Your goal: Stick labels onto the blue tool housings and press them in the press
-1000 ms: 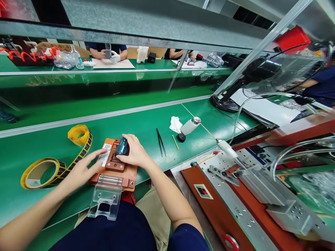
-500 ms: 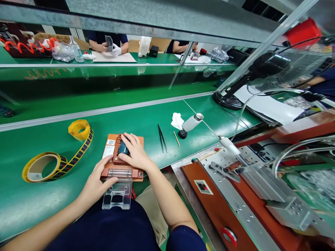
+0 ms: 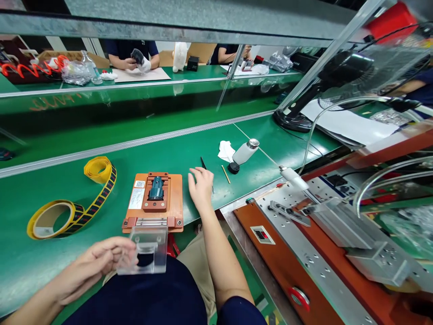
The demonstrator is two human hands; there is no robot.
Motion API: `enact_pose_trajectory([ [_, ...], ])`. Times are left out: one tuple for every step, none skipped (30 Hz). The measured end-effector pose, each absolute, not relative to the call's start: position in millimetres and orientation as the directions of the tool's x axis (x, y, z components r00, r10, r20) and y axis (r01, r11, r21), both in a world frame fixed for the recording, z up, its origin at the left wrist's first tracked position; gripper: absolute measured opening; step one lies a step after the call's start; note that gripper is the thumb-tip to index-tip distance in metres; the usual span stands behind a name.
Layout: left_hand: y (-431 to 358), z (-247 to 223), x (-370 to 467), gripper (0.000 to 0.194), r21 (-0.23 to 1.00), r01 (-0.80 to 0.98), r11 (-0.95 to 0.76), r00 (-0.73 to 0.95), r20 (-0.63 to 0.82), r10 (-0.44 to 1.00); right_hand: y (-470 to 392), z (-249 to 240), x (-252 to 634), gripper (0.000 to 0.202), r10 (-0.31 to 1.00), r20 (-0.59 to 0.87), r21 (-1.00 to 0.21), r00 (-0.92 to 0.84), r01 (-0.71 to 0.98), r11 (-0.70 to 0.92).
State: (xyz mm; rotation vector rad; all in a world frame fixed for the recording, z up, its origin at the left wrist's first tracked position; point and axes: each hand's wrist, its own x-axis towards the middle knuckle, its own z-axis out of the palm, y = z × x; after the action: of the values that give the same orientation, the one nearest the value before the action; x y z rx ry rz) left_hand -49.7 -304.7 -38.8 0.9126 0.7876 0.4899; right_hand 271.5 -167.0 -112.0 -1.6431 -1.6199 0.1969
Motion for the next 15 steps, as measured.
enact_pose_trajectory([
  [-297.4,-30.5,-47.3,0.051,0.812,-0.132,0.569,0.621,-0.380,0.686,-166.6,-114.2,280.7,0.038,0.890,0.389,-0.596,0.238,0.802,0.046],
  [-288.6,-23.3,-44.8,0.058,0.779,-0.203,0.593,0.610,-0.373,0.699,-167.2,-116.8,289.1,0.039,0.885,0.356,-0.560,0.299,0.827,-0.054],
  [-278.7,-17.6,-41.9,0.062,0.753,-0.257,0.605,0.596,-0.369,0.713,-168.7,-120.0,296.2,0.043,0.882,0.319,-0.516,0.347,0.844,-0.145],
  [-268.2,-13.5,-38.2,0.062,0.733,-0.296,0.612,0.579,-0.372,0.725,-170.9,-123.4,301.7,0.047,0.880,0.285,-0.471,0.381,0.855,-0.218],
  [-257.5,-11.0,-33.5,0.059,0.714,-0.327,0.619,0.559,-0.382,0.736,-173.3,-127.0,305.6,0.051,0.878,0.259,-0.431,0.403,0.861,-0.269],
  [-247.4,-10.0,-28.1,0.056,0.692,-0.350,0.631,0.542,-0.399,0.739,-175.7,-130.6,308.1,0.053,0.876,0.244,-0.400,0.417,0.866,-0.301],
  [-238.2,-10.2,-22.2,0.051,0.666,-0.364,0.651,0.531,-0.426,0.732,-177.7,-134.1,309.6,0.052,0.873,0.239,-0.380,0.424,0.869,-0.318],
  [-230.4,-11.2,-16.4,0.046,0.639,-0.367,0.676,0.524,-0.458,0.718,-179.1,-137.5,310.4,0.050,0.870,0.244,-0.368,0.429,0.871,-0.326],
  [-224.0,-12.7,-11.3,0.040,0.616,-0.366,0.697,0.512,-0.492,0.704,-179.9,-140.7,310.9,0.046,0.866,0.255,-0.365,0.431,0.872,-0.327],
  [-219.0,-14.4,-7.4,0.035,0.602,-0.360,0.713,0.497,-0.523,0.692,-180.2,-143.6,311.5,0.043,0.862,0.268,-0.366,0.431,0.873,-0.323],
  [-215.0,-15.8,-5.4,0.031,0.598,-0.345,0.723,0.483,-0.548,0.683,-179.9,-146.2,312.1,0.041,0.859,0.280,-0.372,0.427,0.874,-0.313],
  [-211.2,-16.6,-5.8,0.031,0.613,-0.317,0.724,0.470,-0.562,0.681,-179.4,-148.4,313.0,0.039,0.859,0.291,-0.378,0.422,0.875,-0.302],
  [-206.8,-16.6,-8.9,0.034,0.652,-0.267,0.710,0.454,-0.565,0.689,-178.8,-150.3,314.0,0.038,0.858,0.298,-0.385,0.418,0.875,-0.293],
  [-200.8,-15.8,-14.9,0.039,0.719,-0.185,0.670,0.430,-0.554,0.713,-178.2,-151.9,315.1,0.038,0.858,0.302,-0.390,0.416,0.875,-0.286],
  [-192.6,-14.2,-23.5,0.044,0.808,-0.058,0.586,0.384,-0.524,0.761,-177.7,-153.2,316.3,0.038,0.858,0.304,-0.394,0.414,0.874,-0.283],
])
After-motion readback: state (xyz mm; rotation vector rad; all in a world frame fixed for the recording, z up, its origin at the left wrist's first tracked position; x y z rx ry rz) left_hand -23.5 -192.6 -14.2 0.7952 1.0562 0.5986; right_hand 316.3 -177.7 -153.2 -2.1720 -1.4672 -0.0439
